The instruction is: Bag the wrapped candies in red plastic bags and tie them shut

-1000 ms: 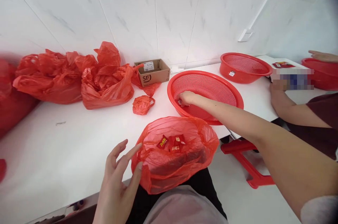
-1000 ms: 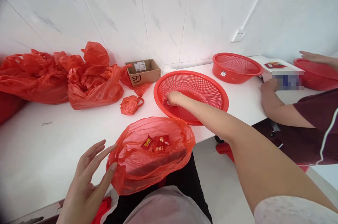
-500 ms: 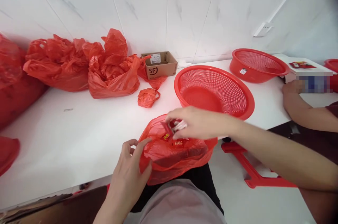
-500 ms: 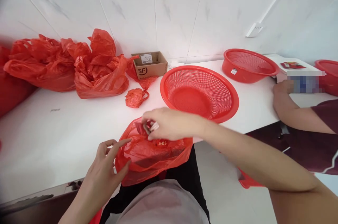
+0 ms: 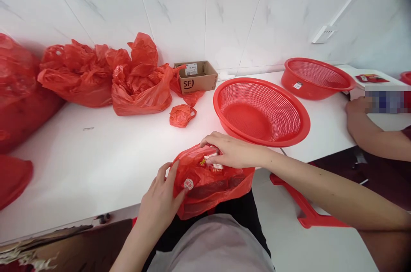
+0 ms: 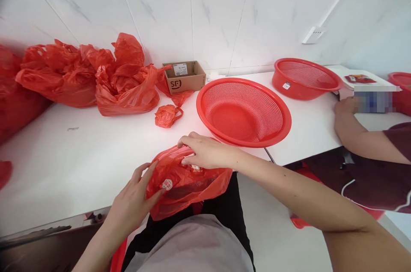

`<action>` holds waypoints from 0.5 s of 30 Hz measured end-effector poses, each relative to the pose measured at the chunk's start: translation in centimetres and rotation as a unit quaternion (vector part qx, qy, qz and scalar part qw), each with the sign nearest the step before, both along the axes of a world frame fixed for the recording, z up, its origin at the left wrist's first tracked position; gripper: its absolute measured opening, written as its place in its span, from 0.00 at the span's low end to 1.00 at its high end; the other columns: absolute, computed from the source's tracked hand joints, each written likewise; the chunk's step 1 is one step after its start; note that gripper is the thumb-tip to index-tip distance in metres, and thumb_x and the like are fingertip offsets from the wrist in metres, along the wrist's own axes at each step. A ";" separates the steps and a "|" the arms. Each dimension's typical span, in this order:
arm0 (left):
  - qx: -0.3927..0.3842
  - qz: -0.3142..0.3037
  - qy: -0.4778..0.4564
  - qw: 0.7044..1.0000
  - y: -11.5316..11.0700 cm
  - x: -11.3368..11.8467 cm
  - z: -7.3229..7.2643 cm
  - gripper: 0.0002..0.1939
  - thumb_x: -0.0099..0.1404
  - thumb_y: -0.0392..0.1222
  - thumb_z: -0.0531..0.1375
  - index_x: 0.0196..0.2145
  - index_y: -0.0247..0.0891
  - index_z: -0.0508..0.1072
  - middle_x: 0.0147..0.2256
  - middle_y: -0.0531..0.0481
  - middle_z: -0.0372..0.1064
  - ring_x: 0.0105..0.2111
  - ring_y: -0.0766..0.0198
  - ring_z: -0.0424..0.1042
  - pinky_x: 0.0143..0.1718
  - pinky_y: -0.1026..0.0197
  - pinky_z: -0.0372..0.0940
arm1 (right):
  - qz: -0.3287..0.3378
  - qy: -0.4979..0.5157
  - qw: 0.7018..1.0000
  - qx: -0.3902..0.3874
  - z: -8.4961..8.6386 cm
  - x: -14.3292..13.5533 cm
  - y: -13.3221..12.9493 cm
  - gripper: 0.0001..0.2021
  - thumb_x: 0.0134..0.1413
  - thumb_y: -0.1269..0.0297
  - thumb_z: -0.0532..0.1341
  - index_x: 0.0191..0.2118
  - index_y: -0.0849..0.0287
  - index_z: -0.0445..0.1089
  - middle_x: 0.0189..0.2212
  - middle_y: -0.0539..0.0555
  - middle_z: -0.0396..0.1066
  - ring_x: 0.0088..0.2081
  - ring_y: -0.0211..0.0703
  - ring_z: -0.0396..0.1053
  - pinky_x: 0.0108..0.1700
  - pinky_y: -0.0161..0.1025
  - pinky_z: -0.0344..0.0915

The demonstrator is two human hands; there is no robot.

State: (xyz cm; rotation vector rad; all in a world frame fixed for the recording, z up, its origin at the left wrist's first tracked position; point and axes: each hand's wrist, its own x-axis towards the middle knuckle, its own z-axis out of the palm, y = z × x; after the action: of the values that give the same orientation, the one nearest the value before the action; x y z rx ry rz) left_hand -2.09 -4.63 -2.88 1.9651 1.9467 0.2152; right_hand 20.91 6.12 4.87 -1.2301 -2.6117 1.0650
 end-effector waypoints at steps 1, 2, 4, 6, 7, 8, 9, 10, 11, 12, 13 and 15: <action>-0.006 0.000 0.008 1.000 0.2 -0.2 -0.2 0.31 0.67 0.45 0.50 0.67 0.44 0.50 0.62 0.41 0.55 0.48 0.49 0.71 0.36 0.53 0.69 | 0.001 -0.003 1.000 0.007 -0.2 0.0 0.1 0.19 0.59 0.58 0.58 0.55 0.52 0.63 0.52 0.56 0.64 0.44 0.44 0.68 0.49 0.44 0.64; -0.005 0.002 0.012 1.000 0.5 -0.5 -0.3 0.31 0.67 0.42 0.48 0.67 0.42 0.49 0.62 0.41 0.55 0.47 0.50 0.72 0.36 0.53 0.69 | 0.003 -0.004 1.000 0.016 -0.3 0.1 0.2 0.18 0.60 0.59 0.57 0.56 0.52 0.63 0.52 0.56 0.63 0.44 0.44 0.68 0.50 0.44 0.64; 0.029 0.009 0.000 1.000 1.4 -1.3 -0.1 0.31 0.66 0.37 0.46 0.67 0.39 0.50 0.62 0.41 0.56 0.48 0.50 0.72 0.40 0.52 0.68 | 0.013 -0.002 0.999 0.032 -0.3 0.2 0.3 0.18 0.63 0.63 0.53 0.57 0.52 0.63 0.54 0.57 0.63 0.49 0.44 0.68 0.53 0.44 0.63; 0.097 0.023 -0.035 0.994 2.3 -2.3 0.8 0.32 0.64 0.35 0.47 0.66 0.38 0.53 0.62 0.42 0.57 0.51 0.51 0.70 0.45 0.53 0.67 | 0.038 -0.006 0.998 0.047 0.1 0.3 0.4 0.19 0.64 0.66 0.51 0.59 0.52 0.64 0.58 0.56 0.61 0.55 0.45 0.64 0.57 0.44 0.60; 0.132 0.030 -0.058 0.989 2.7 -2.8 1.5 0.32 0.63 0.34 0.48 0.66 0.38 0.54 0.62 0.43 0.58 0.52 0.52 0.70 0.46 0.54 0.67 | 0.053 -0.018 0.997 0.057 0.3 0.4 0.3 0.20 0.63 0.67 0.52 0.60 0.51 0.63 0.62 0.56 0.58 0.58 0.46 0.62 0.59 0.45 0.59; 0.162 0.038 -0.082 0.983 3.1 -3.3 2.3 0.32 0.63 0.34 0.48 0.65 0.40 0.55 0.61 0.44 0.60 0.51 0.54 0.70 0.46 0.56 0.67 | 0.068 -0.035 0.995 0.071 0.6 0.5 0.2 0.22 0.62 0.67 0.54 0.61 0.49 0.62 0.64 0.55 0.54 0.61 0.48 0.59 0.60 0.46 0.57; 0.186 0.047 -0.104 0.976 3.4 -3.8 3.1 0.32 0.62 0.34 0.49 0.65 0.41 0.57 0.60 0.45 0.61 0.49 0.56 0.71 0.45 0.57 0.67 | 0.078 -0.060 0.991 0.090 0.9 0.7 0.0 0.24 0.61 0.68 0.56 0.63 0.48 0.60 0.66 0.55 0.50 0.62 0.51 0.56 0.60 0.48 0.57; 0.203 0.057 -0.122 0.970 3.6 -4.3 3.9 0.32 0.62 0.33 0.49 0.64 0.43 0.59 0.59 0.46 0.63 0.46 0.58 0.72 0.43 0.58 0.67 | 0.085 -0.090 0.986 0.115 1.2 0.8 -0.2 0.27 0.59 0.68 0.58 0.63 0.47 0.59 0.67 0.56 0.49 0.63 0.53 0.56 0.60 0.49 0.57; 0.215 0.067 -0.135 0.965 3.7 -4.7 4.6 0.31 0.62 0.33 0.49 0.62 0.45 0.61 0.57 0.48 0.64 0.44 0.60 0.72 0.40 0.60 0.68 | 0.089 -0.124 0.978 0.140 1.5 1.0 -0.5 0.28 0.58 0.68 0.59 0.64 0.48 0.59 0.67 0.57 0.50 0.61 0.55 0.58 0.58 0.50 0.58; 0.222 0.075 -0.142 0.962 3.7 -5.0 5.2 0.29 0.62 0.33 0.49 0.60 0.47 0.64 0.56 0.49 0.65 0.42 0.61 0.72 0.38 0.60 0.67 | 0.093 -0.157 0.970 0.162 1.7 1.2 -0.9 0.28 0.57 0.68 0.60 0.63 0.50 0.60 0.64 0.59 0.55 0.59 0.56 0.61 0.56 0.50 0.60; 0.224 0.082 -0.141 0.961 3.7 -5.3 5.7 0.28 0.62 0.33 0.49 0.58 0.48 0.67 0.55 0.50 0.66 0.41 0.61 0.72 0.37 0.60 0.67 | 0.098 -0.191 0.960 0.179 2.0 1.4 -1.2 0.27 0.57 0.67 0.61 0.62 0.52 0.62 0.60 0.61 0.62 0.55 0.56 0.65 0.53 0.50 0.61; 0.214 0.086 -0.118 0.966 3.4 -5.6 6.3 0.23 0.64 0.35 0.49 0.53 0.49 0.71 0.54 0.51 0.67 0.39 0.61 0.72 0.36 0.59 0.67 | 0.108 -0.262 0.939 0.194 2.4 1.6 -1.8 0.23 0.56 0.64 0.63 0.58 0.57 0.67 0.48 0.61 0.73 0.47 0.55 0.71 0.49 0.49 0.62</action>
State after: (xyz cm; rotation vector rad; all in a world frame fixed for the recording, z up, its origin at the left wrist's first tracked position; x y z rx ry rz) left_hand -7.73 -1.24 3.43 1.8990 2.0331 0.9430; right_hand 22.53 4.30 7.29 -1.2833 -3.1907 0.2052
